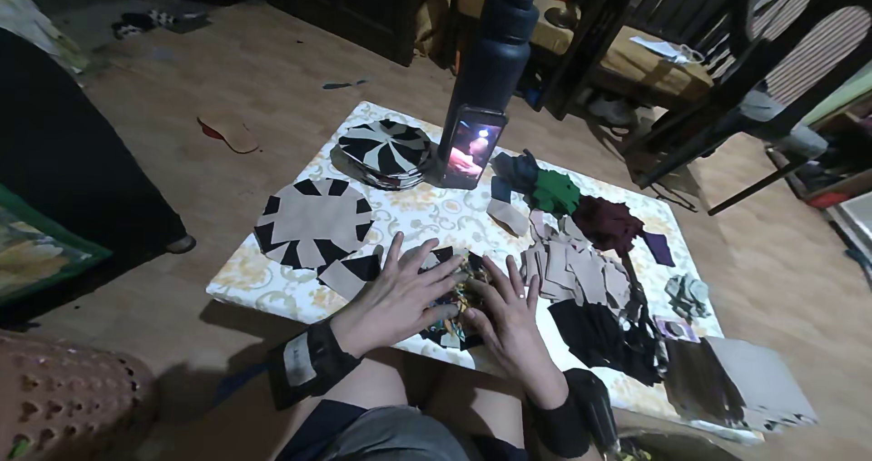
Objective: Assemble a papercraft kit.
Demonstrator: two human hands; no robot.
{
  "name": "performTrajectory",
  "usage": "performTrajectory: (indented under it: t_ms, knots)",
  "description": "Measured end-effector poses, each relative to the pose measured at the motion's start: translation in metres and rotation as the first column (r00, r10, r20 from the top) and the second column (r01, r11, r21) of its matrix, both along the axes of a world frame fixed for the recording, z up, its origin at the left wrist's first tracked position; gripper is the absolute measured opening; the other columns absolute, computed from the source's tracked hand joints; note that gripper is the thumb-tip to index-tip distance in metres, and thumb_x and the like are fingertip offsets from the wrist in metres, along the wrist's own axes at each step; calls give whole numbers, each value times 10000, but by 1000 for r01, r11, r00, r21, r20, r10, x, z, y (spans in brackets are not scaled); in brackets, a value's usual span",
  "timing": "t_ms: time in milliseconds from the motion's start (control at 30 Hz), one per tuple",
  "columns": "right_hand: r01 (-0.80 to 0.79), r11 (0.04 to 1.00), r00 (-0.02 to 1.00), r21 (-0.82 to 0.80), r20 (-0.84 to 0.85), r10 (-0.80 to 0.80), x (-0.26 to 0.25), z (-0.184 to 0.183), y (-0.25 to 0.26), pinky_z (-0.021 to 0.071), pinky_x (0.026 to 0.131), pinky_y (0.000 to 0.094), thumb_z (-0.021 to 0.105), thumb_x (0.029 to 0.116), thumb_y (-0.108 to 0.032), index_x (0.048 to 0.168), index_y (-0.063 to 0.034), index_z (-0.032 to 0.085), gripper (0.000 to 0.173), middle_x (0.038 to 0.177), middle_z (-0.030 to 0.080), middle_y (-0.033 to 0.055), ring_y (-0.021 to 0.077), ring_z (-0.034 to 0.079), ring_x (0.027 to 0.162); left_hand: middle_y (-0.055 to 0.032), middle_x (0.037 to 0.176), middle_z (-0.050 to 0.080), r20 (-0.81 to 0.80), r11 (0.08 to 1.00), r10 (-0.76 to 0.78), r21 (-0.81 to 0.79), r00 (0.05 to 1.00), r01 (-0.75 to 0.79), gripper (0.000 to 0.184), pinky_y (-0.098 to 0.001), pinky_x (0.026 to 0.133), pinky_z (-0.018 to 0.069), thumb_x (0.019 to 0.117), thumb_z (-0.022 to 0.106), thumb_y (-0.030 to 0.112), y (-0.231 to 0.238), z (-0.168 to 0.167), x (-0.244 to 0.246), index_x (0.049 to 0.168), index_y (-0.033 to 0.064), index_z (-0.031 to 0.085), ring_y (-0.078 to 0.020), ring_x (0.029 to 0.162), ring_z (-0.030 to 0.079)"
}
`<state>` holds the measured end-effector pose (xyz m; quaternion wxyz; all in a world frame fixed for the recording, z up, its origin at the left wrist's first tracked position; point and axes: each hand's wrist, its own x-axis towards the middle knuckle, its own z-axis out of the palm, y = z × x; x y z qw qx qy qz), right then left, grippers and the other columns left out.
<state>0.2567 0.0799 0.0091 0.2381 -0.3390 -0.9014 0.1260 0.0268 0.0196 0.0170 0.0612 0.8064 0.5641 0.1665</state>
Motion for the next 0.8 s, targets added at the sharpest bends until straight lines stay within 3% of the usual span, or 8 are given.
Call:
performTrajectory:
  t_ms: [167, 233, 300, 433, 633, 800]
  knots:
    - [135, 989, 990, 54, -52, -132, 21, 3, -4, 95, 1120, 825, 380, 1054, -550, 1291, -145, 693, 564, 1548, 495, 142, 479, 305, 1495, -7, 1646, 369, -9, 1000, 17, 7, 1000, -17, 553, -842, 1092, 47, 1051, 326, 607, -2, -1, -2, 1496, 350, 529, -405, 1539, 235]
    - [191, 978, 981, 86, -42, -188, 28, -1, -5, 104, 1116, 824, 385, 1047, -563, 1326, -159, 679, 572, 1543, 497, 156, 492, 318, 1484, -45, 1660, 337, -28, 1000, 27, 10, 999, -27, 603, -848, 1086, 51, 1040, 316, 634, -3, 2, -1, 1539, 332, 471, -416, 1539, 224]
    - [212, 973, 977, 95, -6, -212, 30, -5, -9, 115, 1107, 831, 379, 1039, -587, 1377, -163, 650, 606, 1550, 487, 165, 509, 323, 1476, -32, 1684, 283, -64, 999, 12, -46, 998, -15, 690, -847, 1088, 38, 1031, 272, 668, -5, 5, 2, 1581, 275, 408, -405, 1555, 179]
    - [167, 985, 984, 46, 47, -170, 23, -12, -16, 123, 1114, 826, 354, 1023, -646, 1420, -171, 623, 675, 1565, 478, 137, 483, 325, 1485, 13, 1694, 259, -80, 992, -30, -124, 996, 20, 691, -850, 1084, 9, 1037, 269, 659, -3, 1, 9, 1576, 253, 417, -386, 1566, 148]
    - [155, 987, 988, 35, 14, -156, 22, -8, -15, 103, 1130, 812, 327, 1016, -674, 1460, -183, 585, 710, 1580, 458, 137, 468, 299, 1502, 42, 1676, 303, -51, 996, 1, -84, 999, -5, 747, -847, 1088, 8, 1022, 287, 682, -8, 12, 8, 1612, 228, 345, -374, 1566, 158]
    - [100, 994, 995, 46, 20, -101, 19, -11, -18, 94, 1121, 829, 314, 1025, -663, 1479, -217, 568, 686, 1589, 451, 114, 467, 293, 1505, -50, 1683, 284, -120, 998, 2, -66, 993, -10, 671, -846, 1091, 32, 1024, 275, 682, -12, 6, 3, 1553, 310, 453, -409, 1555, 175]
